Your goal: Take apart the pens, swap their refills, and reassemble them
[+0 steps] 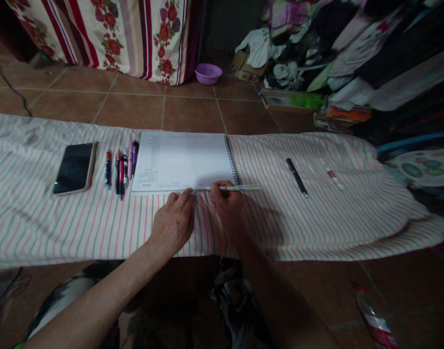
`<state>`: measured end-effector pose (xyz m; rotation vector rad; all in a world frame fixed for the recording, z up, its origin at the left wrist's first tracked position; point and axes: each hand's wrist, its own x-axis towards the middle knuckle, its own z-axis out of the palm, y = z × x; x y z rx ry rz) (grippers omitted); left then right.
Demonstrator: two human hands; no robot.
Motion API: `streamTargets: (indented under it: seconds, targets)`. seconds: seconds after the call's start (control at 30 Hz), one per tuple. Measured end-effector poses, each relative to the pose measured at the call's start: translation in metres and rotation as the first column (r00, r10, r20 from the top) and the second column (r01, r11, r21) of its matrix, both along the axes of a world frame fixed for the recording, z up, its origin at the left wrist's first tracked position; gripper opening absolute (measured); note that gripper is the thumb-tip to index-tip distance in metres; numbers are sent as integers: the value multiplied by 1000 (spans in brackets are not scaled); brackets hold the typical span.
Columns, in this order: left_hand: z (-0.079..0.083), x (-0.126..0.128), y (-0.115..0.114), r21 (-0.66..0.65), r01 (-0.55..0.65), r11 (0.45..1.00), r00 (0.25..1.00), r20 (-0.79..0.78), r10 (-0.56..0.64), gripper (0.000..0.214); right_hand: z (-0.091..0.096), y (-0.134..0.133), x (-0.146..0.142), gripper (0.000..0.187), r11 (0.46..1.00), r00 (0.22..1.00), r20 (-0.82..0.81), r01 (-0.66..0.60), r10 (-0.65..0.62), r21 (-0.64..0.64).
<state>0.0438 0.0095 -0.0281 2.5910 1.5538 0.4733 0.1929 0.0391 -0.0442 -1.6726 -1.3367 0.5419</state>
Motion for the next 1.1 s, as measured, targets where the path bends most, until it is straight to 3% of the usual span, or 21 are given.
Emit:
streamTargets:
  seconds: [0.3,0.53,0.8,0.97,1.1]
  targets:
    - [1,0,0,-9,1,1000,999,-39,-1,27,-6,4,1,23,1000,978,-209,-25,28,16]
    - [0,-1,-1,18,11,1000,999,-51,-10,30,0,1,8,25,995,905,-413,-87,99,48]
    - [-3,0,-1,75,9,997,997,-77,-3,31,11,-6,27,28,993,878,-477,30,30,118]
    - [-3,0,-2,75,-7,997,996,-90,14,31,20,-9,44,31,968,758,-652,172,-11,183]
    - [-4,0,-2,87,4,996,996,-86,3,30,33,-3,74,27,946,667,-734,304,-127,113]
